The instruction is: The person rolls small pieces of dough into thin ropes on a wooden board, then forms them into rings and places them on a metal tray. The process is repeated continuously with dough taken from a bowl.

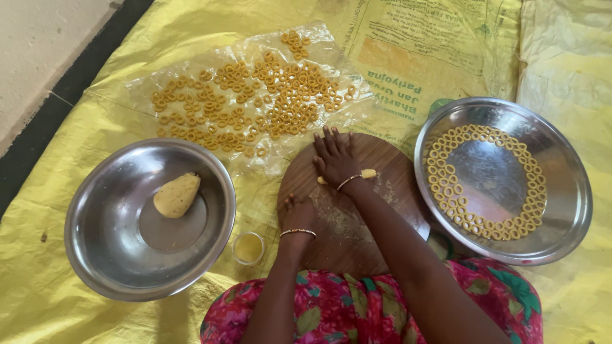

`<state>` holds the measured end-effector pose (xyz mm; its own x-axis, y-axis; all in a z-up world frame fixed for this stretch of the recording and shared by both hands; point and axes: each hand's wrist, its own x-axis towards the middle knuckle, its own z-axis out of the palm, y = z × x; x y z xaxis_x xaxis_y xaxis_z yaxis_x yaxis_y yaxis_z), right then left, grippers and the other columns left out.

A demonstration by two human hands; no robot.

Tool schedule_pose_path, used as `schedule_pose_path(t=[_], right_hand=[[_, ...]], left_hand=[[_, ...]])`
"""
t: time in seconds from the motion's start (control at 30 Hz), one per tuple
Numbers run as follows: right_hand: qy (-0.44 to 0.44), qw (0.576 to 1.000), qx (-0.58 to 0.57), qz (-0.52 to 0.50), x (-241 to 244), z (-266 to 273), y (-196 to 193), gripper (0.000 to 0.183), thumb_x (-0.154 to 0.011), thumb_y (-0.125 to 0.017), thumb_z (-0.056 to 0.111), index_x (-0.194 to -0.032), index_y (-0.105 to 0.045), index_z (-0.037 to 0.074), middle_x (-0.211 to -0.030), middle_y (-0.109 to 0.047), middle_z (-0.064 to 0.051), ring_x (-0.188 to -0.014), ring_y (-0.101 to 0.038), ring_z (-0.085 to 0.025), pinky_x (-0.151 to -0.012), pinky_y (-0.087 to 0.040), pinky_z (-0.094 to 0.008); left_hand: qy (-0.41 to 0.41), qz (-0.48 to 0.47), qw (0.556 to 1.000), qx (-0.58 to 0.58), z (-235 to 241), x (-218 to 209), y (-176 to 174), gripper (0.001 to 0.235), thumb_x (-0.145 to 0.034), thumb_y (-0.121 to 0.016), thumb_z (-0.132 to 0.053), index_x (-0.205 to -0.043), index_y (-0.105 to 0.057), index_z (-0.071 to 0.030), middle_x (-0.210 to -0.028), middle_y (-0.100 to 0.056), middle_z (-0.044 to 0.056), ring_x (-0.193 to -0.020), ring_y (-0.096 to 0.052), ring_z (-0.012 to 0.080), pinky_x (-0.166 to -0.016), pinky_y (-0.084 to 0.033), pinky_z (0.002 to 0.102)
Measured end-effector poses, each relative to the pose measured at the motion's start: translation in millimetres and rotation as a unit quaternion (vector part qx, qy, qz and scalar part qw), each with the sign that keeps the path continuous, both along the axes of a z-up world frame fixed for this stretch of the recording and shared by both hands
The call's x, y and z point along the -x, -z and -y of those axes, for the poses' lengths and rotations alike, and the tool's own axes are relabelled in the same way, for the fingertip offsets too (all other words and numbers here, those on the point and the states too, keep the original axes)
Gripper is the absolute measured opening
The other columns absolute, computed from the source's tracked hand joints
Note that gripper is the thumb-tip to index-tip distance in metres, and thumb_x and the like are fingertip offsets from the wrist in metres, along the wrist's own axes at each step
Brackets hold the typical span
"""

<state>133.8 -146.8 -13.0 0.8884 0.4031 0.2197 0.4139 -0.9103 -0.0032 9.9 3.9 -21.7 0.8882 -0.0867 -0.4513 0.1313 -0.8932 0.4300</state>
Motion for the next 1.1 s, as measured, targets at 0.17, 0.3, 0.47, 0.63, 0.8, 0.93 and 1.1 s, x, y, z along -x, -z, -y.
schedule_pose_path(t=[0.17,0.3,0.47,0.63,0.8,0.93,1.1], right_hand=[[-0.029,1.000,0.002,0.007,72,3,-1,0.067,-0.106,-0.026,0.041,-0.163,-0.022,0.007,-0.172,-0.014,-0.017,-0.158,-0.008,-0.035,-0.123,0.001,-0.063],[-0.095,0.994,-0.011,-0.054,164,12,-28,0.065,-0.103,-0.039,0.036,-0.159,-0.027,0.005,-0.165,-0.028,-0.016,-0.154,-0.022,-0.029,-0.122,-0.009,-0.058],[-0.132,0.974,-0.148,-0.112,204,34,-54,0.045,-0.094,-0.058,0.017,-0.138,-0.056,0.008,-0.139,-0.058,-0.011,-0.131,-0.053,-0.029,-0.117,-0.034,-0.050],[0.079,0.843,-0.490,-0.206,166,51,-65,0.030,-0.097,-0.061,0.005,-0.126,-0.067,0.006,-0.111,-0.071,-0.012,-0.095,-0.068,-0.022,-0.082,-0.062,-0.036],[0.161,0.685,-0.699,-0.127,154,99,-80,0.033,-0.097,-0.066,0.013,-0.129,-0.065,0.003,-0.118,-0.072,-0.011,-0.106,-0.070,-0.017,-0.091,-0.061,-0.031],[0.302,0.772,-0.546,-0.117,160,97,-72,0.033,-0.101,-0.069,0.020,-0.129,-0.068,0.002,-0.118,-0.073,-0.015,-0.107,-0.069,-0.021,-0.093,-0.055,-0.036],[0.103,0.911,-0.396,-0.046,174,68,-50,0.029,-0.099,-0.068,0.024,-0.124,-0.071,0.008,-0.126,-0.073,-0.010,-0.122,-0.067,-0.025,-0.108,-0.052,-0.040]], left_hand=[[-0.033,0.097,0.994,0.048,5,-1,2,0.086,-0.092,-0.058,-0.008,-0.156,-0.002,0.004,-0.153,-0.027,0.045,-0.140,-0.030,0.0624,-0.118,-0.032,0.056],[-0.073,0.058,0.990,0.106,3,2,-8,0.096,-0.095,-0.061,-0.017,-0.157,0.011,-0.002,-0.155,-0.024,0.043,-0.143,-0.027,0.0600,-0.117,-0.032,0.054],[-0.065,0.057,0.994,0.073,5,3,-28,0.113,-0.083,-0.068,-0.010,-0.156,0.018,-0.003,-0.152,-0.029,0.042,-0.146,-0.027,0.0546,-0.122,-0.028,0.051],[-0.047,0.051,0.998,0.005,-4,7,-36,0.106,-0.086,-0.059,-0.005,-0.160,0.017,-0.007,-0.157,-0.031,0.036,-0.148,-0.032,0.0503,-0.116,-0.036,0.053],[-0.044,0.051,0.998,0.006,0,7,-35,0.098,-0.090,-0.052,-0.004,-0.162,0.014,-0.006,-0.156,-0.032,0.038,-0.147,-0.031,0.0531,-0.114,-0.039,0.052],[-0.062,0.063,0.996,0.007,3,6,-37,0.090,-0.093,-0.050,-0.006,-0.163,0.007,-0.009,-0.155,-0.035,0.036,-0.146,-0.032,0.0524,-0.118,-0.035,0.053],[-0.066,0.062,0.995,0.045,4,9,-38,0.093,-0.088,-0.051,-0.003,-0.163,0.004,-0.006,-0.154,-0.036,0.035,-0.146,-0.030,0.0551,-0.117,-0.036,0.052]])
